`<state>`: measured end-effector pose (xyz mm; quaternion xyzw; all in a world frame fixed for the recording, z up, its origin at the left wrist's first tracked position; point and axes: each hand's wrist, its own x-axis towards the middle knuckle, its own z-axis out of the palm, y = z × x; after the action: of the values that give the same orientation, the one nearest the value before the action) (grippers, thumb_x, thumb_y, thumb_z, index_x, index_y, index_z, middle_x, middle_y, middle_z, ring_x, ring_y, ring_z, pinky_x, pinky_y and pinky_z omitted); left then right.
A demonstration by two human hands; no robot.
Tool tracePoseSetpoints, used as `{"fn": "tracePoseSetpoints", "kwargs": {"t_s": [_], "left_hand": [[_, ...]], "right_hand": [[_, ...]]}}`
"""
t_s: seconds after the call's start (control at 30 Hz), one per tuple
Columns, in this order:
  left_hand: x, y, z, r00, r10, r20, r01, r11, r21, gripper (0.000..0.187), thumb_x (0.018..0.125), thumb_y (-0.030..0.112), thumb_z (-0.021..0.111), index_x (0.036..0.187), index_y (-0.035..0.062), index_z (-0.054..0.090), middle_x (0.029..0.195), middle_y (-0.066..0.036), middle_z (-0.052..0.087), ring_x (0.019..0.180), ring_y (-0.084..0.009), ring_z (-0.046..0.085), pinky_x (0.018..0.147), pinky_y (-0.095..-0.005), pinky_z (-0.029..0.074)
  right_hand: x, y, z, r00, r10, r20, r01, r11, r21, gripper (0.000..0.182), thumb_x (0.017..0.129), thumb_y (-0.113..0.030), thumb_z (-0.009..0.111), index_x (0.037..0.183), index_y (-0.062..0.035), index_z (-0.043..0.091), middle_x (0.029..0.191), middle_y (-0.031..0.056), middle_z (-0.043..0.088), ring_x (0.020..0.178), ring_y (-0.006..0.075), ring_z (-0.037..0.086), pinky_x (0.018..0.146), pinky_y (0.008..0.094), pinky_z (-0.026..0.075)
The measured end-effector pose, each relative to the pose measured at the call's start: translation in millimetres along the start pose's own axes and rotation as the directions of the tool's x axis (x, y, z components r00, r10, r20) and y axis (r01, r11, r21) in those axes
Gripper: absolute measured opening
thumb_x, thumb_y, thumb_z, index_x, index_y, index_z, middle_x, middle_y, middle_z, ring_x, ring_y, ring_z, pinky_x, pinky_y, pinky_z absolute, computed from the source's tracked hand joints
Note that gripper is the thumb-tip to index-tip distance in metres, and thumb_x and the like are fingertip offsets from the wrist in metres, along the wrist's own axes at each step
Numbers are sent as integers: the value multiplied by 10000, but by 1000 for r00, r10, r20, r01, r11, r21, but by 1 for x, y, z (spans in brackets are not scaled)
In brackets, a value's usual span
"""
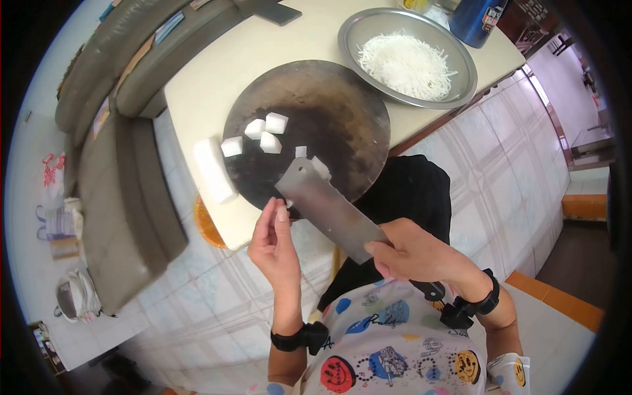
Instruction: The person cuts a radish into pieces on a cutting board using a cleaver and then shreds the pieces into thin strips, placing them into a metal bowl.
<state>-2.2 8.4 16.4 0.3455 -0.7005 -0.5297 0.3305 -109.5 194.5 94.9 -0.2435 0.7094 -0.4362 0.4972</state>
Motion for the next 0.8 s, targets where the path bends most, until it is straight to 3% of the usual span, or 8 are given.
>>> {"fn": "tracePoseSetpoints", "kwargs": {"t_s": [0.07, 0.1, 0.17, 0.27, 0.5, 0.57, 0.67, 0.8], "left_hand": [[7, 6, -5, 941, -306, 144, 338, 872, -354, 212, 945, 84, 623, 1127, -16, 664, 998, -98, 693, 830, -150, 655, 767, -259, 542], [10, 4, -9, 944, -300, 136, 329, 873, -359, 212, 945, 84, 623, 1127, -16, 664, 998, -98, 693, 830, -150, 655, 767, -259, 542], [16, -4, -16, 830, -406, 383, 558, 599, -575, 189, 941, 76, 623, 1110, -1, 656, 1011, -110, 698, 858, -165, 682, 759, -286, 577], [18, -5, -22, 782, -452, 429, 619, 481, -621, 168, 935, 53, 620, 1093, -1, 645, 1016, -109, 701, 874, -180, 693, 776, -298, 592], [27, -19, -57, 811, -500, 303, 534, 420, -734, 224, 909, -1, 631, 1131, -28, 612, 1062, -145, 671, 946, -193, 671, 851, -291, 586], [41, -31, -84, 855, -493, 159, 432, 509, -744, 306, 939, -33, 559, 1237, -81, 513, 1147, -172, 621, 1067, -201, 621, 950, -271, 544], [70, -56, -117, 872, -479, -105, 280, 663, -695, 300, 910, -21, 618, 1196, -95, 567, 1141, -146, 627, 992, -191, 634, 852, -277, 575], [105, -147, -154, 833, -530, -159, 356, 733, -579, 340, 893, -47, 611, 1224, -103, 561, 1117, -138, 635, 942, -181, 638, 804, -258, 560]], "right_hand": [[-1, -2, 1, 994, 60, 87, -70, 990, 121, 389, 956, -173, 476, 629, 27, 542, 549, 66, 532, 465, 117, 513, 472, 287, 429], [-1, -1, 1, 995, 52, 90, -62, 991, 114, 389, 956, -173, 476, 629, 27, 542, 549, 66, 532, 465, 117, 513, 472, 287, 429], [0, 2, 4, 993, 5, 121, -29, 979, 201, 384, 964, -187, 477, 647, 14, 555, 550, 41, 547, 436, 96, 499, 435, 256, 400], [-1, -3, 2, 994, -1, 106, -24, 970, 243, 371, 968, -185, 487, 664, 17, 554, 552, 32, 550, 434, 82, 496, 429, 248, 394], [-17, 12, -12, 1000, -17, -16, 21, 959, 282, 288, 958, -139, 524, 729, 29, 574, 576, 39, 573, 411, 73, 472, 397, 237, 368], [-27, 21, -17, 984, 79, -159, -8, 915, 404, 253, 951, -120, 534, 755, 32, 585, 573, 55, 577, 393, 77, 456, 383, 230, 360], [-44, 29, -21, 952, 110, -285, 9, 922, 386, 238, 949, -105, 531, 766, 35, 590, 567, 70, 579, 383, 80, 450, 376, 231, 366], [-64, 43, -23, 921, 134, -366, 13, 928, 372, 230, 952, -94, 524, 781, 45, 590, 558, 81, 579, 371, 83, 450, 368, 227, 374]]}}
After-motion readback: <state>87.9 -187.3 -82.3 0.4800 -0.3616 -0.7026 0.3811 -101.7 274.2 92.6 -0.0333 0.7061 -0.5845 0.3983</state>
